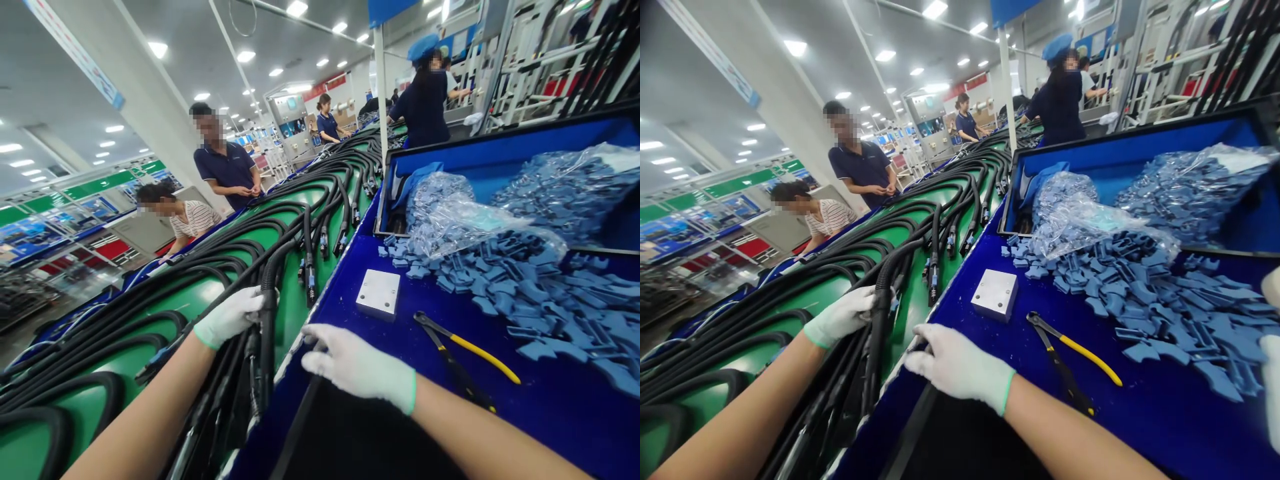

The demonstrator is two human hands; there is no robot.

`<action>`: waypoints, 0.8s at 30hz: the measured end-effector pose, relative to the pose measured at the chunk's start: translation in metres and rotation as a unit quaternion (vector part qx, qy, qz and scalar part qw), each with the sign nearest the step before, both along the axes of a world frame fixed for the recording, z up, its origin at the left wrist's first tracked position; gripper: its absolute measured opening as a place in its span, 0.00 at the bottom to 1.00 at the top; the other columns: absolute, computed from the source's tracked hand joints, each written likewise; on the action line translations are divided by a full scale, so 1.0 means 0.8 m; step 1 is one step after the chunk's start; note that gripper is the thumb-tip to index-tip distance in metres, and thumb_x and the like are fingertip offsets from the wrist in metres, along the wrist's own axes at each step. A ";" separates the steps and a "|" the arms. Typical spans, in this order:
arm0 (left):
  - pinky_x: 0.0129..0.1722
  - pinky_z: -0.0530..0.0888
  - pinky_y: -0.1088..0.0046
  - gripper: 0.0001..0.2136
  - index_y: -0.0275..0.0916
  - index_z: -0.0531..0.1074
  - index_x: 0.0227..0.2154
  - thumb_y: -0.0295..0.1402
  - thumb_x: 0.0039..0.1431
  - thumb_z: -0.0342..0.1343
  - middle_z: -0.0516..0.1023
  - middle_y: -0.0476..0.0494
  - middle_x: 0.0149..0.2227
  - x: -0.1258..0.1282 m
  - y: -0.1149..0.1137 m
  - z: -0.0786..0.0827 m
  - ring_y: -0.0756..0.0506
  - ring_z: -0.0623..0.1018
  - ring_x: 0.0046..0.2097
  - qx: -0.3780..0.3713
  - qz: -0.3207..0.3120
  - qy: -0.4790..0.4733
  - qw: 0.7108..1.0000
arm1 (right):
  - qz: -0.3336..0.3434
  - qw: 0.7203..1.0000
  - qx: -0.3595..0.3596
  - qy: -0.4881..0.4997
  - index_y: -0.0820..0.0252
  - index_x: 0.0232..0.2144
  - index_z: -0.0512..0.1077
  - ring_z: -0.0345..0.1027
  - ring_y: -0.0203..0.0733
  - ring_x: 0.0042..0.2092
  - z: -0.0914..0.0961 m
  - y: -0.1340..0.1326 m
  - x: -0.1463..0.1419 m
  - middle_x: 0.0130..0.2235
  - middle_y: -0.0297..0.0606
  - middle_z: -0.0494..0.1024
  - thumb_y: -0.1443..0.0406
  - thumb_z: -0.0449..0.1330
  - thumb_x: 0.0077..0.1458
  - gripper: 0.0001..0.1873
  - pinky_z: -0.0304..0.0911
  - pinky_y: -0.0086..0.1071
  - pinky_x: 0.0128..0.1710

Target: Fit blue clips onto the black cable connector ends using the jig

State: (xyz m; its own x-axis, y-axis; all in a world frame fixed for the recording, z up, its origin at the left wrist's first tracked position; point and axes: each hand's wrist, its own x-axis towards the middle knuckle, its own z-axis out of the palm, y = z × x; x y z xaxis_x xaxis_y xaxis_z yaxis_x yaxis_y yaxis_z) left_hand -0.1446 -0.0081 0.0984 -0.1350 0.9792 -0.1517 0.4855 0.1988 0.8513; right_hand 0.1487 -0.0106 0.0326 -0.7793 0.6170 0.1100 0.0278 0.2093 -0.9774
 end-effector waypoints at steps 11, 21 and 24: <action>0.65 0.62 0.49 0.13 0.45 0.76 0.50 0.27 0.64 0.59 0.80 0.42 0.52 0.126 -0.045 0.006 0.37 0.72 0.61 0.335 -0.248 0.330 0.847 | 0.057 0.946 -0.298 0.111 0.60 0.36 0.70 0.64 0.34 0.22 0.002 -0.023 0.073 0.24 0.28 0.71 0.72 0.59 0.42 0.14 0.61 0.28 0.24; 0.50 0.76 0.68 0.09 0.46 0.80 0.45 0.33 0.68 0.56 0.83 0.45 0.43 0.182 -0.069 -0.073 0.45 0.81 0.45 0.141 -0.260 0.198 0.935 | -0.288 0.906 0.148 -0.274 0.58 0.41 0.77 0.72 0.58 0.47 -0.031 -0.042 0.189 0.45 0.49 0.79 0.54 0.62 0.57 0.16 0.67 0.48 0.48; 0.59 0.72 0.62 0.13 0.49 0.78 0.52 0.39 0.67 0.55 0.82 0.47 0.51 0.198 -0.064 -0.072 0.41 0.80 0.53 0.045 -0.117 0.170 0.977 | -0.356 0.785 0.301 -0.409 0.62 0.36 0.76 0.69 0.67 0.50 -0.054 -0.037 0.206 0.49 0.59 0.76 0.62 0.63 0.53 0.09 0.64 0.56 0.48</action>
